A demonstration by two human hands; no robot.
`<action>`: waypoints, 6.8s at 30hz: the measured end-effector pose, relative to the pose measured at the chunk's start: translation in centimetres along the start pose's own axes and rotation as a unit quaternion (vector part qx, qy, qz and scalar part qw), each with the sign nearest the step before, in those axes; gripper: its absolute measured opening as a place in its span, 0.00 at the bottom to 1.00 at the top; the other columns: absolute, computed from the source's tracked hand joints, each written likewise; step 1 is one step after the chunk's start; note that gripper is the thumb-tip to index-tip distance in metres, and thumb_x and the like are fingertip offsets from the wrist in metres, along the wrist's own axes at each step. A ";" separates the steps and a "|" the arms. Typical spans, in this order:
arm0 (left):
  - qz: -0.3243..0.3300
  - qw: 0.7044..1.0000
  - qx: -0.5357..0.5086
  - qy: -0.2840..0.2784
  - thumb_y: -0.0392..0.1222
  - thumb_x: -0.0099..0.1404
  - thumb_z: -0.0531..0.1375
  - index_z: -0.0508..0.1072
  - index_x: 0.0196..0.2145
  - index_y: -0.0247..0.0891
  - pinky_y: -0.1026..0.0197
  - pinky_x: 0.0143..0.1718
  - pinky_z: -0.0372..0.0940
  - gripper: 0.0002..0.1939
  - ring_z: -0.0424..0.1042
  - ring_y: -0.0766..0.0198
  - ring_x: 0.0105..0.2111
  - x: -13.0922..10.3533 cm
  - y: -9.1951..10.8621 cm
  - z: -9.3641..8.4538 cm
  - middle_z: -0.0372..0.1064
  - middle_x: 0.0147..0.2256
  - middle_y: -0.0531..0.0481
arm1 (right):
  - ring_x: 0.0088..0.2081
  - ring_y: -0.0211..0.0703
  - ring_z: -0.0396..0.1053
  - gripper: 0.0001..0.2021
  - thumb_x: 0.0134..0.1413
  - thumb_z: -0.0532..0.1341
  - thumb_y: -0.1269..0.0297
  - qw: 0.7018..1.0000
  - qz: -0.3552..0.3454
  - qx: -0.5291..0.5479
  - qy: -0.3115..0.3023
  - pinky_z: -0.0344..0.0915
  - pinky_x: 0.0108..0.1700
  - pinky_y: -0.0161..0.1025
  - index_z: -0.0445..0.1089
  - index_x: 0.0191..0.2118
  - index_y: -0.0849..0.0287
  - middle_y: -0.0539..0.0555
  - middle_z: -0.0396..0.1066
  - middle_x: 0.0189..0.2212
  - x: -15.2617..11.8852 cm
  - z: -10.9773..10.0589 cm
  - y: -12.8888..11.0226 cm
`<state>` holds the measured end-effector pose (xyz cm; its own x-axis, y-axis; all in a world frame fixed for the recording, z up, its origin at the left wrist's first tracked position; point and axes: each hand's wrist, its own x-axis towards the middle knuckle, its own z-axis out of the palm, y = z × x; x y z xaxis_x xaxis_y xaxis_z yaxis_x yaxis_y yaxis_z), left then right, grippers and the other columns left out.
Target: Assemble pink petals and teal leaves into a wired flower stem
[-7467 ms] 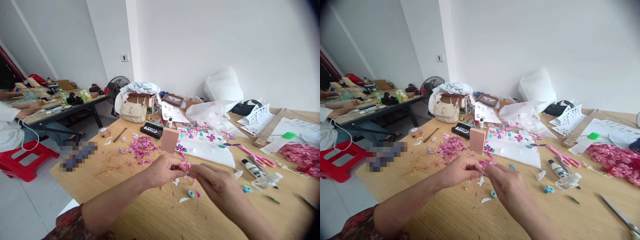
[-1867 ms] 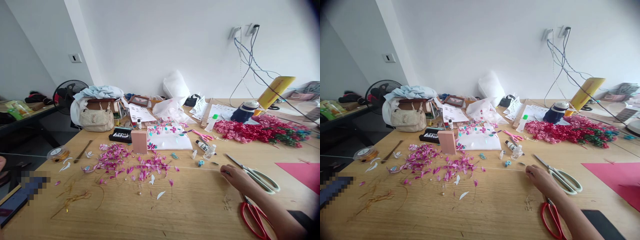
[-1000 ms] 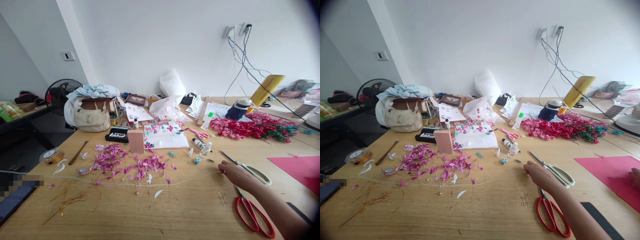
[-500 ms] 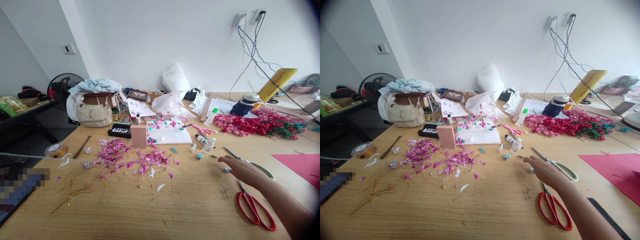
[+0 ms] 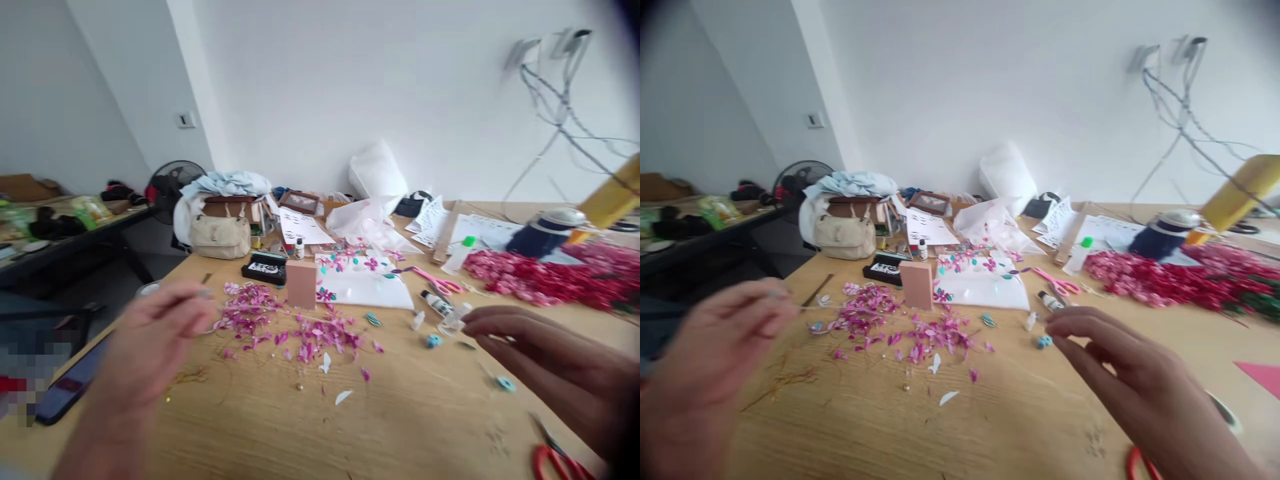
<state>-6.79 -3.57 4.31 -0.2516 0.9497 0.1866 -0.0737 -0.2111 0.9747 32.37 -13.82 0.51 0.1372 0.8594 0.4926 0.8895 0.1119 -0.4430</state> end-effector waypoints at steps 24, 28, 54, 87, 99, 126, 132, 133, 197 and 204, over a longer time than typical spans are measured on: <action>0.053 0.963 0.051 -0.259 0.38 0.57 0.59 0.75 0.30 0.35 0.66 0.28 0.58 0.06 0.62 0.68 0.26 -2.4 -6.0 8.3 0.61 0.25 0.53 | 0.18 0.31 0.49 0.15 0.44 0.63 0.52 0.862 0.118 0.484 -0.096 0.45 0.19 0.30 0.66 0.26 0.59 0.43 0.55 0.14 3.8 13.2 -12.7; 0.096 0.962 0.095 -0.238 0.35 0.58 0.58 0.75 0.30 0.35 0.66 0.29 0.59 0.06 0.64 0.68 0.28 -2.5 -6.4 8.3 0.63 0.26 0.51 | 0.18 0.31 0.48 0.14 0.42 0.64 0.52 0.858 0.128 0.478 -0.136 0.45 0.20 0.31 0.66 0.25 0.59 0.42 0.51 0.14 4.2 13.0 -12.7; -0.036 0.970 -0.009 -0.239 0.40 0.55 0.59 0.72 0.25 0.34 0.66 0.27 0.58 0.06 0.62 0.69 0.24 -3.0 -6.4 9.2 0.63 0.22 0.54 | 0.19 0.33 0.47 0.11 0.45 0.63 0.56 0.863 0.129 0.487 -0.042 0.47 0.21 0.32 0.70 0.27 0.59 0.43 0.52 0.14 3.5 14.2 -11.6; -0.045 0.926 0.023 -0.375 0.38 0.53 0.62 0.74 0.23 0.34 0.67 0.25 0.56 0.05 0.62 0.71 0.24 -2.9 -5.7 8.2 0.66 0.24 0.52 | 0.19 0.37 0.62 0.14 0.58 0.51 0.63 0.961 -0.227 0.087 -0.134 0.55 0.21 0.33 0.70 0.27 0.55 0.50 0.66 0.18 3.5 8.3 -10.9; -0.068 0.934 -0.023 -0.349 0.41 0.53 0.63 0.74 0.24 0.34 0.67 0.24 0.55 0.07 0.60 0.71 0.22 -3.1 -6.0 8.1 0.65 0.22 0.54 | 0.20 0.37 0.64 0.14 0.59 0.49 0.64 0.958 -0.214 0.117 -0.152 0.57 0.22 0.33 0.70 0.29 0.55 0.50 0.68 0.18 2.0 10.3 -10.5; -0.093 0.915 -0.063 -0.386 0.40 0.53 0.63 0.73 0.26 0.33 0.67 0.24 0.54 0.07 0.60 0.72 0.21 -3.2 -5.9 7.9 0.64 0.22 0.54 | 0.22 0.35 0.66 0.13 0.61 0.49 0.66 0.960 -0.214 0.127 -0.126 0.59 0.24 0.30 0.68 0.30 0.58 0.49 0.69 0.21 2.9 10.9 -9.4; 0.019 0.931 0.053 -0.362 0.34 0.54 0.60 0.74 0.24 0.35 0.67 0.28 0.56 0.03 0.62 0.71 0.25 -2.9 -6.2 8.1 0.66 0.25 0.53 | 0.19 0.34 0.62 0.14 0.60 0.47 0.71 0.947 -0.293 0.080 -0.106 0.55 0.21 0.31 0.68 0.30 0.59 0.48 0.63 0.18 1.9 9.6 -10.4; 0.026 0.924 0.064 -0.376 0.34 0.55 0.60 0.74 0.24 0.35 0.67 0.29 0.57 0.04 0.62 0.70 0.26 -2.9 -6.1 8.1 0.66 0.25 0.53 | 0.19 0.34 0.62 0.14 0.60 0.48 0.71 0.947 -0.297 0.078 -0.097 0.55 0.21 0.30 0.68 0.30 0.59 0.48 0.63 0.18 2.5 9.1 -10.4; -0.020 0.914 0.059 -0.402 0.38 0.54 0.61 0.74 0.25 0.34 0.67 0.27 0.56 0.05 0.62 0.69 0.25 -3.8 -5.7 7.8 0.65 0.24 0.52 | 0.20 0.33 0.61 0.14 0.61 0.47 0.71 0.937 -0.332 0.059 -0.095 0.54 0.21 0.30 0.69 0.32 0.58 0.49 0.64 0.19 3.2 8.1 -10.6; -0.081 0.918 -0.027 -0.387 0.40 0.53 0.62 0.73 0.25 0.34 0.67 0.25 0.56 0.06 0.60 0.71 0.22 -3.7 -5.7 7.6 0.64 0.23 0.53 | 0.22 0.35 0.66 0.15 0.62 0.48 0.67 0.951 -0.252 0.116 -0.140 0.59 0.23 0.29 0.69 0.29 0.58 0.51 0.69 0.21 2.8 10.3 -9.6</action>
<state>1.90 -4.10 -0.95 0.5259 0.8455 0.0922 -0.1023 -0.0447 0.9937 19.70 -7.34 -1.56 -0.4307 0.7630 0.4821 0.6868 0.6236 -0.3734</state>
